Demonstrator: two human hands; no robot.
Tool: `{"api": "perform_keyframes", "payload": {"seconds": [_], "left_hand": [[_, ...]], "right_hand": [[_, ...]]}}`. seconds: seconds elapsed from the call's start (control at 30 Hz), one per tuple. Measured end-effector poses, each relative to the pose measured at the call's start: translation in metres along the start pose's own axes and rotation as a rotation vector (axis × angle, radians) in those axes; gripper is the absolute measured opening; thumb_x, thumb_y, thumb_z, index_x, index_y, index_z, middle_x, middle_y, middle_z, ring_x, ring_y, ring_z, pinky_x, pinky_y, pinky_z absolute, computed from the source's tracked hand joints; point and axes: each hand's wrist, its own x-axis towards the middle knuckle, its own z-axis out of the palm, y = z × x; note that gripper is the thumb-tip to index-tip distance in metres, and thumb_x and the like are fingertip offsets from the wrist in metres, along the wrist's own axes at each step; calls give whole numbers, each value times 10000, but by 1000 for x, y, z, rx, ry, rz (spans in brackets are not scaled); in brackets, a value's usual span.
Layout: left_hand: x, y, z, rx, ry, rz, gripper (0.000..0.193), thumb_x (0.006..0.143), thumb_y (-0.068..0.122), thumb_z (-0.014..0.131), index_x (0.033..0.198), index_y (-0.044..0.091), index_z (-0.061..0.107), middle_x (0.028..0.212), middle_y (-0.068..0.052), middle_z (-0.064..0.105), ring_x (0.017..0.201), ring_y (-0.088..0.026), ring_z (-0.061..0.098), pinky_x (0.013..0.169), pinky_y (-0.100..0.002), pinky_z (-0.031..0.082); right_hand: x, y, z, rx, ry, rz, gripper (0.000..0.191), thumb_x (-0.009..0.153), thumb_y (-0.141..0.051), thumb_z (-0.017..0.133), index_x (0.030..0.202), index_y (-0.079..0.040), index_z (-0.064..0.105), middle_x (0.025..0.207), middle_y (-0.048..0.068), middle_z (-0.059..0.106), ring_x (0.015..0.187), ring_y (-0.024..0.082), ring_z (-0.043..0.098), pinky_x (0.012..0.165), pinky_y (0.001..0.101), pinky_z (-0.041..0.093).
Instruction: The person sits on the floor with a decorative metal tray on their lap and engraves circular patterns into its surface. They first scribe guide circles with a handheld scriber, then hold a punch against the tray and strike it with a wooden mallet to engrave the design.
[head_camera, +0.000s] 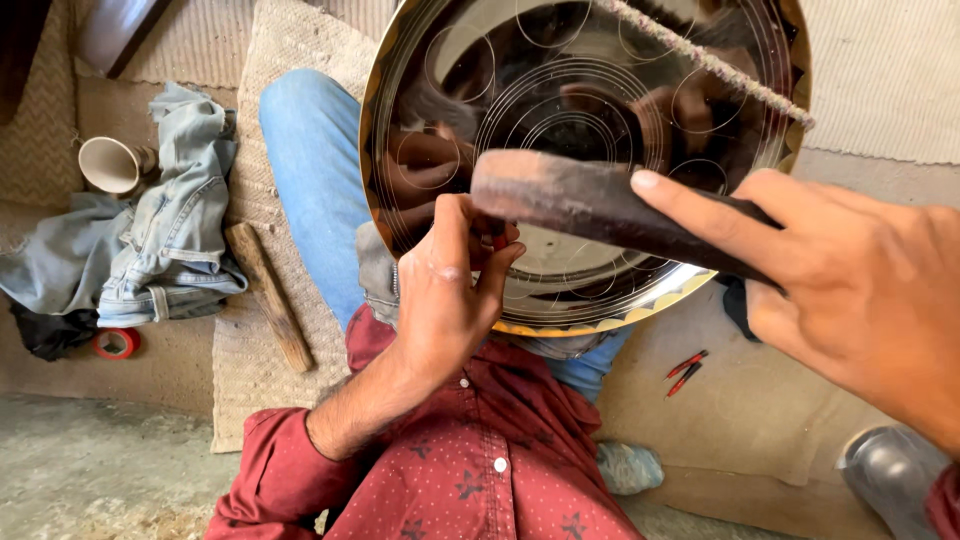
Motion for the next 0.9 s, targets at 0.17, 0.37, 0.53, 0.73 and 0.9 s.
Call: {"api": "perform_keyframes", "payload": {"seconds": [0.17,0.37,0.53,0.73,0.9], "left_hand": [[3,0,-2,-6,-35,-24,399,897,15,795,1179,0,513,951,-98,728,783,-209,750,666,-325,576],[13,0,-11,-388,38,-10,360,972,-41,756,1207,8,488,1016,-48,726,872,-119,739,746,-241,620],[26,2,-19,-302,-109,60,351,929,-75,762,1234,23,617,1091,-68,734,968,-141,759,795,-243,644],[34,7,-23,-204,-244,3,457,865,-58,782,1268,47,593,1074,-67,775,885,-128,760,684,-253,603],[34,4,-26,-142,-299,-77,533,845,-35,800,1308,51,552,1041,-59,789,744,-149,724,622,-277,576]], "right_hand": [[0,-4,-5,12,63,-38,954,707,-127,728,1586,-321,412,797,37,585,592,236,617,508,387,490],[-35,2,74,355,331,107,822,817,-52,766,1553,-149,413,1071,127,648,858,268,662,718,393,562],[-64,-42,199,1094,923,358,783,972,36,823,1557,-23,306,988,109,644,837,170,631,789,263,522],[-45,-102,268,1337,1151,606,812,897,48,721,1539,9,225,1193,81,602,1041,144,622,941,265,539],[-71,-87,242,1504,896,570,686,909,81,736,1491,11,381,944,86,635,796,141,654,767,284,566]]}}
